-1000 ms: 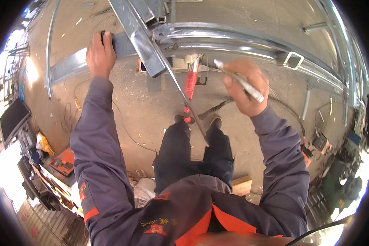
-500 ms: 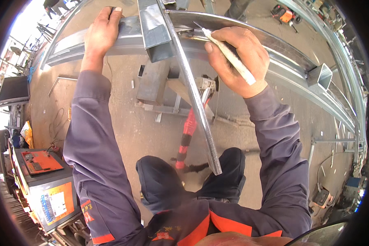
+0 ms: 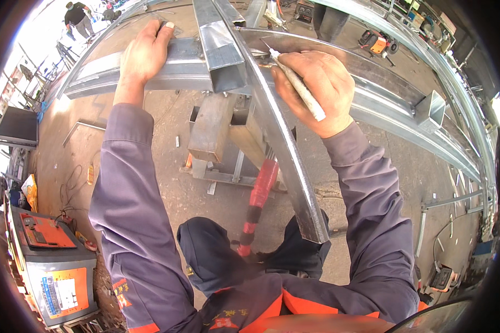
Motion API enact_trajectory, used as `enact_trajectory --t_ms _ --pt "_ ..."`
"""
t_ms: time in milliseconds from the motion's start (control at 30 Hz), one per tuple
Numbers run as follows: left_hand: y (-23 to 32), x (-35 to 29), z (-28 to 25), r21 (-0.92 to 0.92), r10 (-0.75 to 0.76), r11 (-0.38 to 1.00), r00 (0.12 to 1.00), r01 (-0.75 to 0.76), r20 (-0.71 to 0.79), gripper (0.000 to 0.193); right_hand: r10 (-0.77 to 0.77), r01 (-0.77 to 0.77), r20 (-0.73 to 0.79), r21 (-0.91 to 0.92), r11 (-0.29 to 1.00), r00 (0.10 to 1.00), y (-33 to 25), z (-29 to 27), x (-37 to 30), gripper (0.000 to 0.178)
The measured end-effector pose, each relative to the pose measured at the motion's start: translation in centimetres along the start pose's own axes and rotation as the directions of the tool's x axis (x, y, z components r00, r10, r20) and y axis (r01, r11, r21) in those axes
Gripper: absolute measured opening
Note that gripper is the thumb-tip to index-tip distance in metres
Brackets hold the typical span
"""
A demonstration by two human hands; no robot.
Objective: The person marks a metal frame with a white marker, then uses a welding torch to join metal bars on a frame. The person repeatedly aligns and welds multiple joints on the frame structure.
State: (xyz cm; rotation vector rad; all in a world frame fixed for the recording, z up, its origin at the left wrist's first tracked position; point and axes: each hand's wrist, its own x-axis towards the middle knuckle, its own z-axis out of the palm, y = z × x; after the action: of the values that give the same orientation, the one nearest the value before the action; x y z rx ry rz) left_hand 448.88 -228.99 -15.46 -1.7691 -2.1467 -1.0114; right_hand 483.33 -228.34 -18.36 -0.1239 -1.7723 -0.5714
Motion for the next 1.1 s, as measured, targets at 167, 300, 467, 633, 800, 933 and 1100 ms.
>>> enact_trajectory --t_ms 167,300,467,633,800,933,1100 --pt "0.31 -0.55 0.04 -0.004 -0.010 1.000 1.000 0.010 -0.013 0.050 0.019 -0.019 0.015 0.007 1.000 1.000 -0.01 0.17 -0.23 0.032" --pt "0.33 -0.58 0.05 -0.009 0.002 1.000 0.999 -0.002 -0.037 0.050 0.017 -0.017 -0.017 0.021 1.000 1.000 0.14 0.26 -0.31 0.031" --pt "0.25 -0.58 -0.15 -0.007 -0.001 1.000 1.000 0.001 -0.012 0.048 0.013 -0.016 0.064 0.039 0.999 0.998 -0.04 0.01 -0.17 0.030" --pt "0.41 -0.76 -0.09 -0.026 0.011 1.000 0.999 -0.012 -0.034 0.048 0.015 -0.017 0.040 0.059 0.998 0.999 -0.01 0.14 -0.11 0.030" --pt "0.55 -0.85 -0.19 -0.011 0.009 1.000 0.999 -0.009 -0.038 0.048 0.029 -0.029 0.007 0.043 0.999 1.000 -0.08 0.29 -0.19 0.030" --pt "0.51 -0.87 -0.18 -0.017 0.006 1.000 0.999 -0.007 -0.035 0.048 0.009 -0.009 0.010 0.043 0.999 1.000 -0.05 0.21 -0.14 0.029" --pt "0.48 -0.88 -0.09 -0.002 0.009 1.000 0.999 -0.009 -0.050 0.049 0.031 -0.031 0.006 0.041 0.999 1.000 -0.07 0.29 -0.14 0.029"
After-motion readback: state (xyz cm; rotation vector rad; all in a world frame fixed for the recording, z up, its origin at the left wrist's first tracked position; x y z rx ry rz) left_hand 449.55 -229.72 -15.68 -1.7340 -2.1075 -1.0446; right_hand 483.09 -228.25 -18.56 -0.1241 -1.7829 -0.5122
